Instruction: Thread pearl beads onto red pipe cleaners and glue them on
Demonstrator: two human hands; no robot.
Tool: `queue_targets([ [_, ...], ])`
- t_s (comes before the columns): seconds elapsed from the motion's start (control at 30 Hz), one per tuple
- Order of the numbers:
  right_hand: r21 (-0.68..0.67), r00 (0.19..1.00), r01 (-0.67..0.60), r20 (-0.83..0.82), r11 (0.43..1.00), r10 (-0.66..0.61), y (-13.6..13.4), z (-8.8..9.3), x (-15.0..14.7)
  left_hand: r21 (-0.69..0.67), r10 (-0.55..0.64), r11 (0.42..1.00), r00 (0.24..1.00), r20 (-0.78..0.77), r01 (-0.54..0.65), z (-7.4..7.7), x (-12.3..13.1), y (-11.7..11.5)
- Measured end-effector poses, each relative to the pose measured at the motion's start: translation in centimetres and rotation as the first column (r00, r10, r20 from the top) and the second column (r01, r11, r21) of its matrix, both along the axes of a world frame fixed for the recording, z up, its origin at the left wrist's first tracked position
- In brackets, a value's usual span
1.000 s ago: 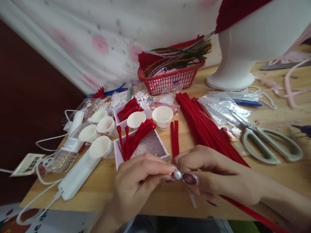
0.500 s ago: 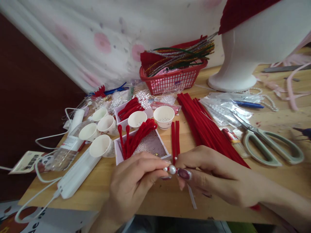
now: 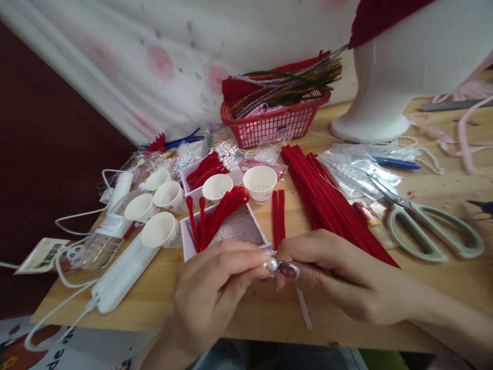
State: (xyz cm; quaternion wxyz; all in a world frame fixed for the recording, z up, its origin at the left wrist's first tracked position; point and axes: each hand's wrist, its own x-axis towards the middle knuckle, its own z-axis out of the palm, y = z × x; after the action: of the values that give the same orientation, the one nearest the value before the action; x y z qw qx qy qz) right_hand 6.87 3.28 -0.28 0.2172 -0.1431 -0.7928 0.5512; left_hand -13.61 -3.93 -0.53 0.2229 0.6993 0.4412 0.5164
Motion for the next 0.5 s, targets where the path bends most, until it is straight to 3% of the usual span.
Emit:
queue_targets([
  [0.07,-0.017,1.0,0.026,0.01,1.0,-0.026,-0.1,-0.1,-0.2,-0.104,-0.009,0.994,0.968,0.252,0.037,-0.5,0.7,0.3],
  [0.1,-0.029,0.999,0.039,0.009,0.999,-0.039,-0.2,-0.2,-0.3,-0.181,-0.001,0.98,0.911,0.412,0.083,-0.7,1.1,0.6],
  [0.2,-0.102,0.996,0.085,-0.03,0.991,-0.089,-0.6,-0.5,-0.6,-0.334,0.093,0.907,0.65,0.754,0.258,-1.0,2.4,1.4],
  [0.3,-0.175,0.988,0.109,-0.089,0.978,-0.126,-1.0,-0.8,-0.9,-0.347,0.138,0.877,0.517,0.845,0.333,-1.0,3.3,1.8],
  [0.5,-0.116,0.973,0.165,-0.143,0.979,-0.181,-1.5,-1.4,-1.0,-0.351,0.151,0.85,0.456,0.877,0.393,-1.2,3.9,1.7],
])
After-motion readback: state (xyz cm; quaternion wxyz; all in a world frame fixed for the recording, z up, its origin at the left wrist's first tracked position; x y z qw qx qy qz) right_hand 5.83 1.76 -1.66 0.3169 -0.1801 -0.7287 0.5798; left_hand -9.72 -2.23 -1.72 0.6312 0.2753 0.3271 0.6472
